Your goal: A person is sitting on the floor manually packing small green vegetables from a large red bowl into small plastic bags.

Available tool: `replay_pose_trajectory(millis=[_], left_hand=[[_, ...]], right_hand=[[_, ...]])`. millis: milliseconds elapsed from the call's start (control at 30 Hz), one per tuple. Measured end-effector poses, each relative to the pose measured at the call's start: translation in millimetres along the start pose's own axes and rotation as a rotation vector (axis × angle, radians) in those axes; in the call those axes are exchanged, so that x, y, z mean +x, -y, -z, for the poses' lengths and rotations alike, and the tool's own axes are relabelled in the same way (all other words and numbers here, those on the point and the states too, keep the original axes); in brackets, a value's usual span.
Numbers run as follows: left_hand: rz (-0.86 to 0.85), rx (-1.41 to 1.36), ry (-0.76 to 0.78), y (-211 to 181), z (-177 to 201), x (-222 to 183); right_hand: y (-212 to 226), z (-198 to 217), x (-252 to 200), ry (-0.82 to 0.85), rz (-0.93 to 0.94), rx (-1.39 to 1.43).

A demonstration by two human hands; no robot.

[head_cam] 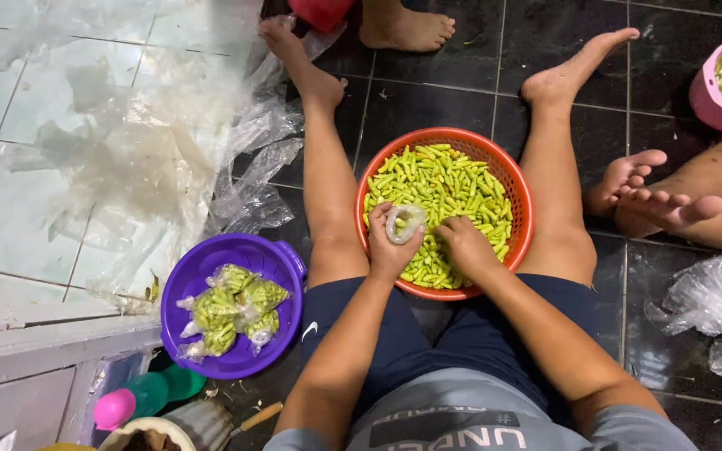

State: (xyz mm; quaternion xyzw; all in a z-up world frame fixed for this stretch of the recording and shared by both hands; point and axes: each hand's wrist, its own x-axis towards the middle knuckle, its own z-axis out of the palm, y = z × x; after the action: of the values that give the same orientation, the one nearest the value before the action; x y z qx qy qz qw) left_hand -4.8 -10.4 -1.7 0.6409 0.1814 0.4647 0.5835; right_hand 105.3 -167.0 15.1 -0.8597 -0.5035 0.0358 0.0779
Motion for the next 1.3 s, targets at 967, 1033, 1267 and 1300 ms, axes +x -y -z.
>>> replay_pose_trajectory(millis=[967, 1033, 1267, 1300], left_hand=[[-0.140, 0.234, 0.146, -14.9, 11.1, -9.9], [-0.171, 0.247, 0.147, -18.9, 13.4, -9.3], [-0.109, 0.281, 0.142, -12.4, 10.0, -20.0], [-0.108, 0.287, 0.138, -12.9, 10.8, -21.9]], right_hand=[[81.8, 172.1, 24.4, 0.091, 0.159, 0.433], [77.5, 162.5, 27.7, 0.079, 0.170, 0.396], [85.0, 152.2, 21.9, 0.102, 0.157, 0.338], [81.4, 144.2, 18.0, 0.105, 0.163, 0.342]])
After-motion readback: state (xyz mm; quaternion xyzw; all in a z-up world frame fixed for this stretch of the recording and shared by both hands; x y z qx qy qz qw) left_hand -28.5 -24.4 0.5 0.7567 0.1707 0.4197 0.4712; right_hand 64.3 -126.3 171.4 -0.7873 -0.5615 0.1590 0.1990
